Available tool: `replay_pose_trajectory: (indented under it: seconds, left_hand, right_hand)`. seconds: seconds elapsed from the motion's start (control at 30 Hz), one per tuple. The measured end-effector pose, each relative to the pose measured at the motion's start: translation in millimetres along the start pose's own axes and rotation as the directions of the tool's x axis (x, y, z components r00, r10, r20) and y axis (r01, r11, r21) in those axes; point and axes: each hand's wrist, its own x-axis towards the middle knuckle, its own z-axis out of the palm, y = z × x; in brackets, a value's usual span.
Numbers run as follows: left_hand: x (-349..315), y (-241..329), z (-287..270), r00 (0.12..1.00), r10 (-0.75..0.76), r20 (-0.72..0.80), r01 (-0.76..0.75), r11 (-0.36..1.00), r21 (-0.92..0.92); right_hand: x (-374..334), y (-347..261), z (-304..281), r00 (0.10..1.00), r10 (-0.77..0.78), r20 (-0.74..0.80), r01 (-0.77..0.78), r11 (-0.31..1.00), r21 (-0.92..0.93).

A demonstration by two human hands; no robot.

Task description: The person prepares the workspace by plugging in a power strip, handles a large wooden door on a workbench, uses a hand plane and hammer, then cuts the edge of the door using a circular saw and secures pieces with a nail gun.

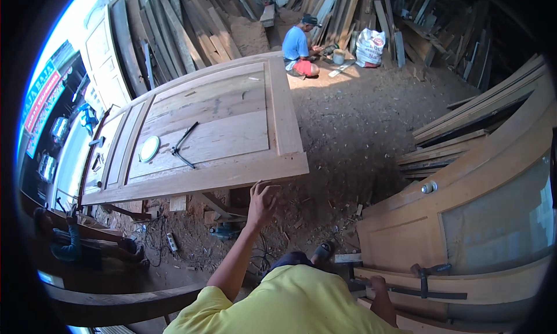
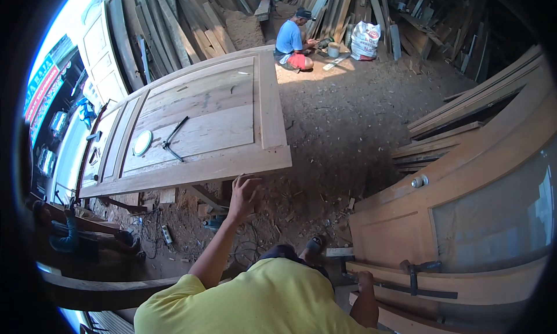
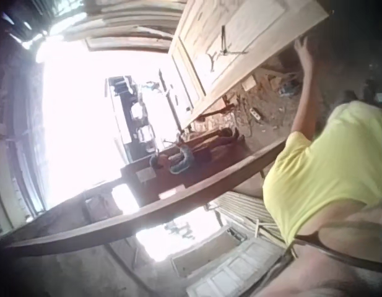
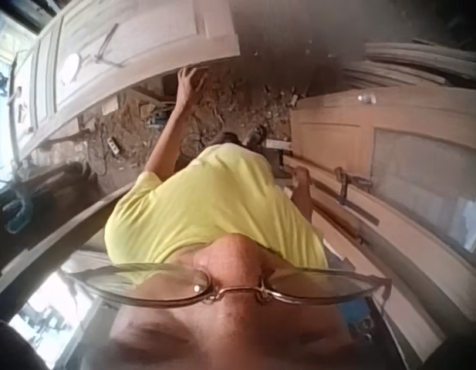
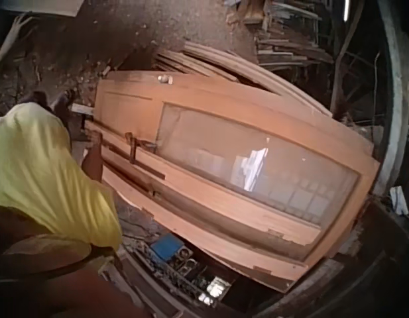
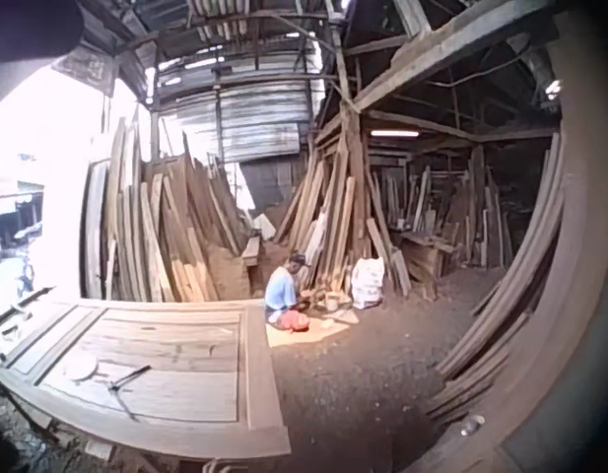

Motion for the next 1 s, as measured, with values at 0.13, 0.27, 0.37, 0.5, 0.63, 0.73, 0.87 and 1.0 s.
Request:
replay_pose_trajectory:
  seconds: [0.13,0.27,0.37,0.5,0.63,0.73,0.87,1.0]
  left_hand:
    - [88,28,27,0.993,-0.046,-0.106,0.044,0.999,-0.019]
    - [134,7,41,0.948,-0.214,-0.234,0.223,0.975,0.011]
    - [191,-18,64,0.917,-0.261,-0.301,0.307,0.945,0.113]
    - [297,-47,100,0.907,-0.286,-0.309,0.348,0.922,0.170]
    - [378,-68,149,0.872,-0.401,-0.282,0.468,0.852,0.235]
    - [419,-71,178,0.803,-0.503,-0.319,0.579,0.784,0.222]
    - [448,-41,180,0.686,-0.586,-0.431,0.722,0.620,0.306]
    - [469,-33,178,0.591,-0.632,-0.501,0.792,0.573,0.211]
  right_hand:
    - [116,-235,-41,0.863,-0.486,-0.136,0.504,0.847,0.167]
    - [79,-454,12,0.761,-0.643,0.087,0.637,0.766,0.087]
    - [46,-568,22,0.650,-0.648,0.396,0.684,0.726,0.065]
    - [106,-644,-9,0.647,-0.560,0.518,0.674,0.738,-0.044]
    - [214,-606,-78,0.927,-0.343,0.149,0.367,0.761,-0.535]
    - [244,-580,-138,0.984,-0.064,0.166,0.165,0.670,-0.723]
    - [270,-608,-184,0.932,-0.122,0.341,0.342,0.606,-0.718]
    - [301,-704,-186,0.979,0.036,0.203,0.100,0.778,-0.621]
